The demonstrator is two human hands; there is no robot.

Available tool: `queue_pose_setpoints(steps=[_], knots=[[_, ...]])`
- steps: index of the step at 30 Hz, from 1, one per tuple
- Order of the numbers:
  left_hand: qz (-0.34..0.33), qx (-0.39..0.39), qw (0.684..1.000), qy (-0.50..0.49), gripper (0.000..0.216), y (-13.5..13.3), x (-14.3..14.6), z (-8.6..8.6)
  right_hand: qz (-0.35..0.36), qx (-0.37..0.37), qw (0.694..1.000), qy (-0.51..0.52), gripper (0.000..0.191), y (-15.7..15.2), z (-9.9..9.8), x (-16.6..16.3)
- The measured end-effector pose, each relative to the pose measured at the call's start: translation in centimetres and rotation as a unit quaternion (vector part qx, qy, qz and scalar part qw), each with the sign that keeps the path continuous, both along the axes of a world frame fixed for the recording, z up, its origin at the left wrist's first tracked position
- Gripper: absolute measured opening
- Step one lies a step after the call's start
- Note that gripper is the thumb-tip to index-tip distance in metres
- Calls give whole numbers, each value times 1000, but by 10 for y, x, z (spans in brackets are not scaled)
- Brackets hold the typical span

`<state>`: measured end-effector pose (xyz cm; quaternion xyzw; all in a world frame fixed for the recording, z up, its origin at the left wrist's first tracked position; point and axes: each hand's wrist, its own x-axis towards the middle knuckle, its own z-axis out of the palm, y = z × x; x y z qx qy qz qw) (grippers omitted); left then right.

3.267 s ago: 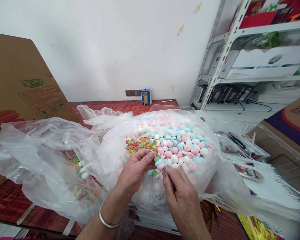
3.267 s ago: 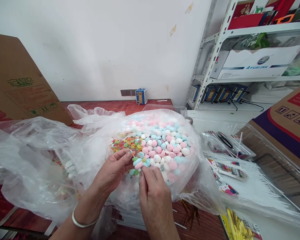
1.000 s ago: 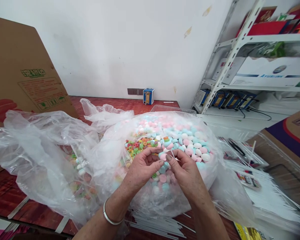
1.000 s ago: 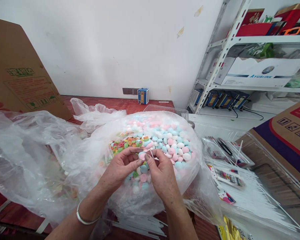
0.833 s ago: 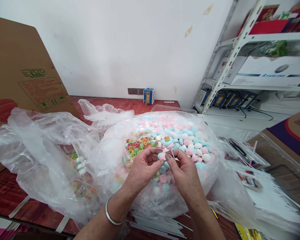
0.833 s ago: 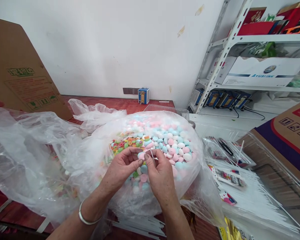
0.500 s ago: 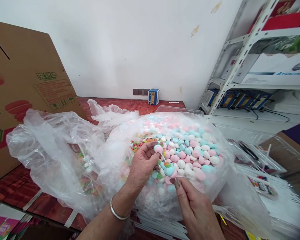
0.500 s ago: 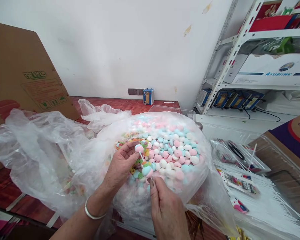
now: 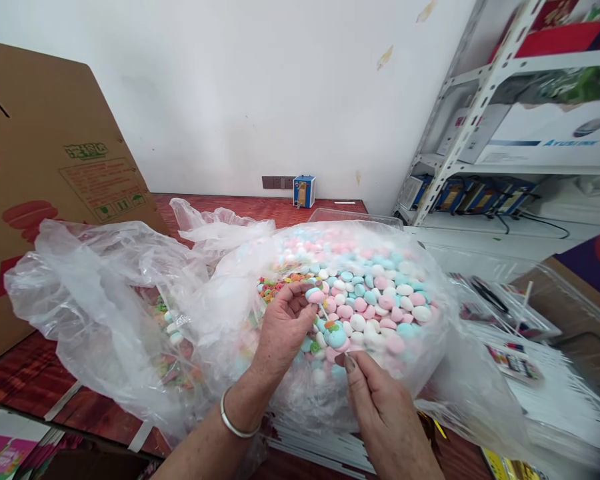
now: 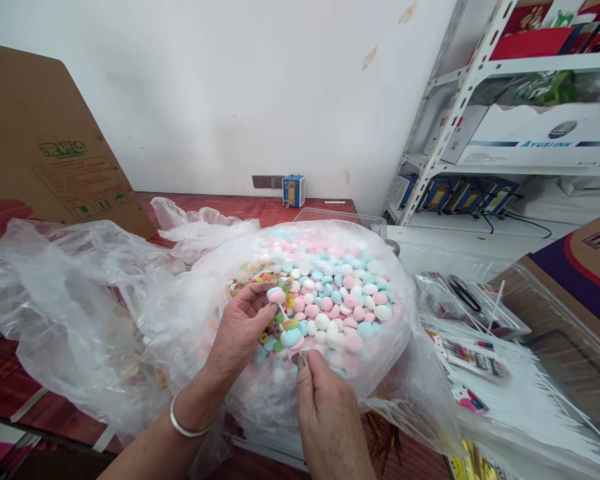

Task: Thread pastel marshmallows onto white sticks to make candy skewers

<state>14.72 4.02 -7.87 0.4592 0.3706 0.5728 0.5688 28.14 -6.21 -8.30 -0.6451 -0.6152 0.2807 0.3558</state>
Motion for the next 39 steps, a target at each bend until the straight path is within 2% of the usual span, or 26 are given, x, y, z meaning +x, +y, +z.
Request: queue_pose_setpoints(steps=[4,8,15,23,29,31,34,37,39], knots=[[-8,17,1000,16,25,-2,2,2,18,-20,999,42,35,0,-2,-3],[-10,27,999,32,23,-3,2,1,19,-2,997,78,36,3,-8,-7],[-26,54,996,71,20,-2,-1,-5,11,9,996,88,34,4,-13,-11],[-20,122,988,97,13,-11,1,-1,-6,22,997,76,35,8,-17,-12],[-32,129,982,137,27,-23,0,-14,-47,57,995,65,36,14,-7,-16],[-17,130,977,168,36,-21,-6,-15,-58,64,995,53,39,17,-5,-14],[67,185,943,268,44,-8,-23,-11,-80,72,994,6,44,18,-5,-9],[151,256,859,417,35,10,-42,-4,-90,80,991,-55,41,16,-6,-5],[154,261,818,489,30,16,-53,0,-78,74,990,-92,38,13,-7,-4]])
